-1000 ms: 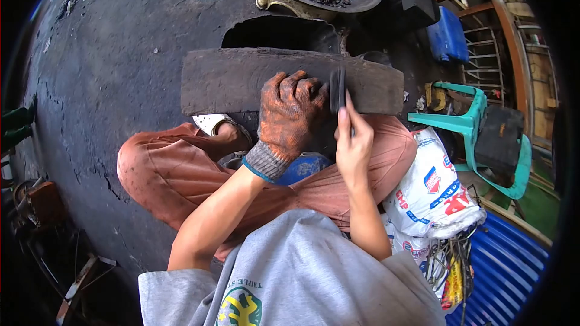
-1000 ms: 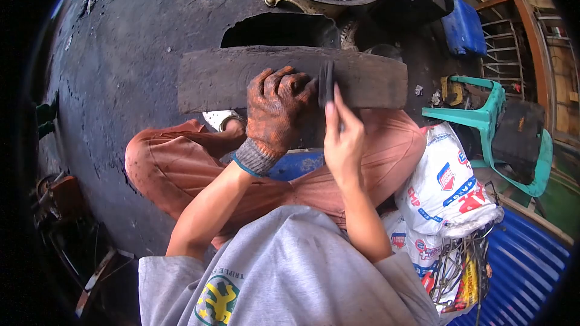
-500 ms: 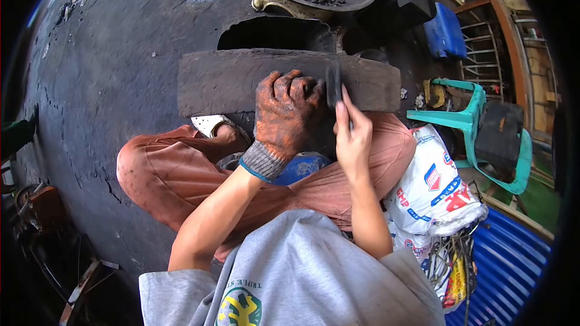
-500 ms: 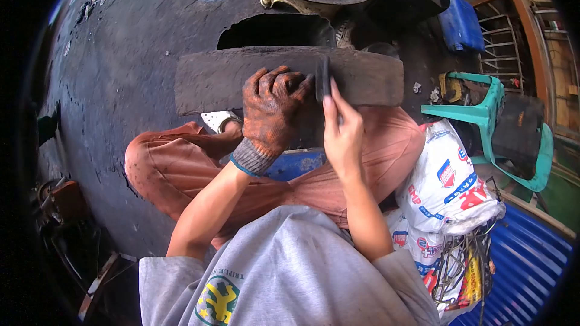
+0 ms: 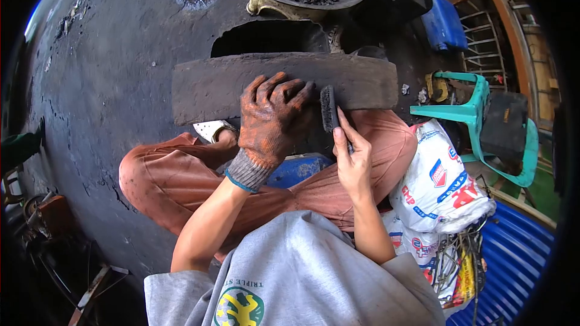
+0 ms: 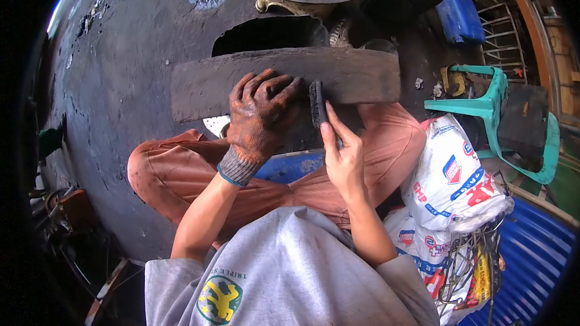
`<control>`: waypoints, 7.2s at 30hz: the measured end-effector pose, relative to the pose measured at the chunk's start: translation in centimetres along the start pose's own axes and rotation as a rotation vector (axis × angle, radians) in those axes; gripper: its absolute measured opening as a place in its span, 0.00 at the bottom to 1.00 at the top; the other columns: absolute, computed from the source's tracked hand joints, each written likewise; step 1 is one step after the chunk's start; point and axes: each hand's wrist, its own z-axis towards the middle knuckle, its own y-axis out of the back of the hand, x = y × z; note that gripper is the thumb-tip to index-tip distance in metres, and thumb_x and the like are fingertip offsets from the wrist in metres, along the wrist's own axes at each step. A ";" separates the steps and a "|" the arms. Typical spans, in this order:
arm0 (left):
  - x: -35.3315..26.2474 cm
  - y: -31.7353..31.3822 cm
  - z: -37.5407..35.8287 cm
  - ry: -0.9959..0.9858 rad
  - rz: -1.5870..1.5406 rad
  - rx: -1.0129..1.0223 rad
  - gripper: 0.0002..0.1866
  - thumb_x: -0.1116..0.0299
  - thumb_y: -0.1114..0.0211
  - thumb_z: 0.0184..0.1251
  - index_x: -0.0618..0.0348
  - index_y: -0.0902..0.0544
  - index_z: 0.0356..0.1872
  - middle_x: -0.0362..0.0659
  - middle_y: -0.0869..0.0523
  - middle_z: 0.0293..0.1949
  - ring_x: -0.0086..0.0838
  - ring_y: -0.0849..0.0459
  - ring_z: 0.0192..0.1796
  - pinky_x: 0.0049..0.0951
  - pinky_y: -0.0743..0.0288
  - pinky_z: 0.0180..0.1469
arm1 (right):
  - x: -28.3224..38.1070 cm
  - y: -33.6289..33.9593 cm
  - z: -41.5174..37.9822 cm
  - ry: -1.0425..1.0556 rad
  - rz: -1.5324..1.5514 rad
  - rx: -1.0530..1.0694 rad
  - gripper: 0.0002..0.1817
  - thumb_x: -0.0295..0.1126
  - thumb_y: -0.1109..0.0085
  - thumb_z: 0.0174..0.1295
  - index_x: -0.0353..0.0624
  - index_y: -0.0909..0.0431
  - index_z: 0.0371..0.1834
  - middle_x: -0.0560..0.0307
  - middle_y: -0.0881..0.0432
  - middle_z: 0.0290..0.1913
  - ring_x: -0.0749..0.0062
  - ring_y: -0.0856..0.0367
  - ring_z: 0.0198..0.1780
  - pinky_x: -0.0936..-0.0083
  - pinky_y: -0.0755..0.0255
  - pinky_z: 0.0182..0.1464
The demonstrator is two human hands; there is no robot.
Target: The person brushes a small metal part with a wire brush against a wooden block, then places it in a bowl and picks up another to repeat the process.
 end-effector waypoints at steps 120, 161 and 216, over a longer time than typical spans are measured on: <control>6.6 12.3 1.1 0.306 -0.382 -0.641 0.19 0.73 0.40 0.86 0.69 0.14 0.69 0.51 0.09 0.65 0.38 0.15 0.72 0.40 0.26 0.77 | 9.2 -17.0 3.3 0.401 -0.363 0.385 0.21 0.41 0.38 0.79 0.59 0.15 0.73 0.38 0.09 0.38 0.40 0.08 0.37 0.49 0.15 0.44; 10.6 -0.4 25.5 -0.038 0.283 0.284 0.23 0.53 0.31 0.74 0.41 0.10 0.67 0.48 0.05 0.54 0.47 0.09 0.58 0.52 0.22 0.67 | -10.3 15.9 9.0 0.031 -0.469 -0.547 0.23 0.38 0.40 0.83 0.36 0.17 0.73 0.33 0.09 0.57 0.41 0.08 0.60 0.57 0.18 0.63; 3.8 1.3 1.0 0.003 0.188 0.021 0.21 0.51 0.26 0.68 0.38 0.08 0.60 0.36 0.13 0.67 0.40 0.24 0.77 0.56 0.41 0.84 | 0.2 -2.2 0.3 -0.145 0.279 0.230 0.32 0.47 0.50 0.90 0.46 0.37 0.90 0.64 0.24 0.24 0.87 0.31 0.21 0.86 0.36 0.22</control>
